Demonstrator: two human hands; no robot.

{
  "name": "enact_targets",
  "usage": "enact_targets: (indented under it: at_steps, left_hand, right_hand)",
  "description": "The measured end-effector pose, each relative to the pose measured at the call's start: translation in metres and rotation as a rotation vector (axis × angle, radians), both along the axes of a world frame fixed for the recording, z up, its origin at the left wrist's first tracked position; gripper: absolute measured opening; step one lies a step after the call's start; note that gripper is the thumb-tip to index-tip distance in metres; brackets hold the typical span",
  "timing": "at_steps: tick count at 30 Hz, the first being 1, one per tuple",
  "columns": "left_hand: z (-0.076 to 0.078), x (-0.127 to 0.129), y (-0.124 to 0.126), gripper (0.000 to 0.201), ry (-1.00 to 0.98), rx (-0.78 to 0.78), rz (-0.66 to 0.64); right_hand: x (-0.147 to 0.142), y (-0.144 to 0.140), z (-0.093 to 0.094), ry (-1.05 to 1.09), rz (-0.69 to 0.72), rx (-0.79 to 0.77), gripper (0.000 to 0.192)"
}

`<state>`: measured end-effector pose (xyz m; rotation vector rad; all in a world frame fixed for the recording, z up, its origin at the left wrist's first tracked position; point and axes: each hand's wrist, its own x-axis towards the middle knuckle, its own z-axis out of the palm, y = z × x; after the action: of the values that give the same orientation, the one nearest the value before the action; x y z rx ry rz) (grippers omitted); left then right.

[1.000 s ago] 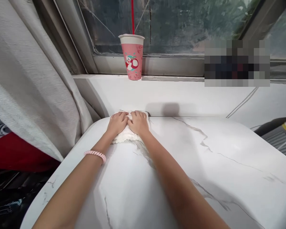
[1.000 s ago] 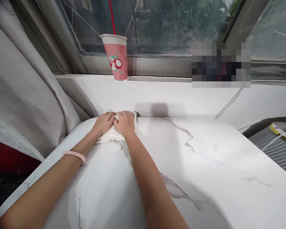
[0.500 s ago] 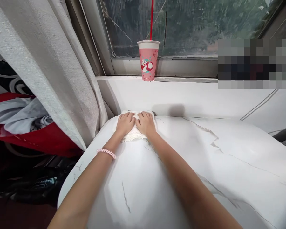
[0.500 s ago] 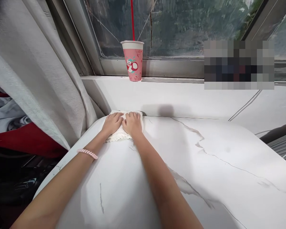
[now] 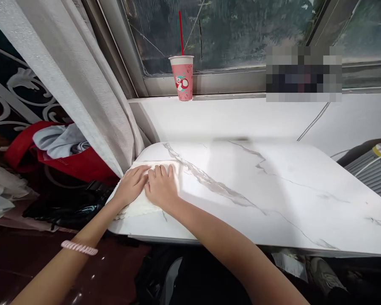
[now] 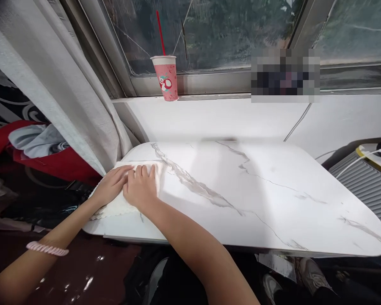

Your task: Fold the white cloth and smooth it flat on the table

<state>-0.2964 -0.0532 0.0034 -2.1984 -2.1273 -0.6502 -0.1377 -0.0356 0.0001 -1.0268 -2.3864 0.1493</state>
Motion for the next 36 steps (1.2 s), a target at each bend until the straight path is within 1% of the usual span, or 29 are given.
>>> enact_targets:
  at_steps: [4,8,11,13,16,22,27,32,36]
  left_hand:
    - [-0.002,0.002,-0.047,0.046,0.065,0.029,0.028]
    - [-0.006,0.003,-0.083,0.045,0.141,0.058,0.052]
    - [-0.010,-0.002,-0.092,0.047,0.173,0.044,0.048]
    - [-0.011,-0.008,-0.086,0.049,0.191,0.021,0.051]
    - [-0.009,-0.019,-0.059,0.050,0.190,-0.016,0.057]
    - [0.002,-0.036,0.028,0.051,0.056,-0.080,0.009]
    - [0.001,-0.041,0.091,0.048,0.017,-0.049,-0.027]
    - [-0.003,-0.044,0.137,0.045,0.035,-0.016,-0.050]
    - [-0.004,-0.047,0.165,0.046,0.050,-0.008,-0.056]
  right_hand:
    - [0.005,-0.032,0.001,0.008,0.086,0.004,0.039]
    - [0.009,-0.049,0.001,0.024,0.204,0.018,0.041]
    - [0.009,-0.049,0.002,0.016,0.256,0.024,0.039]
    - [0.006,-0.043,0.004,0.006,0.269,0.012,0.039]
    - [-0.006,-0.023,0.005,-0.001,0.244,-0.017,0.040]
    - [-0.032,0.035,0.000,0.024,0.069,-0.058,0.042]
    - [-0.040,0.084,-0.003,0.068,-0.027,-0.071,0.038]
    - [-0.047,0.122,-0.007,0.104,-0.096,-0.046,0.033]
    - [-0.053,0.144,-0.008,0.129,-0.132,-0.045,0.031]
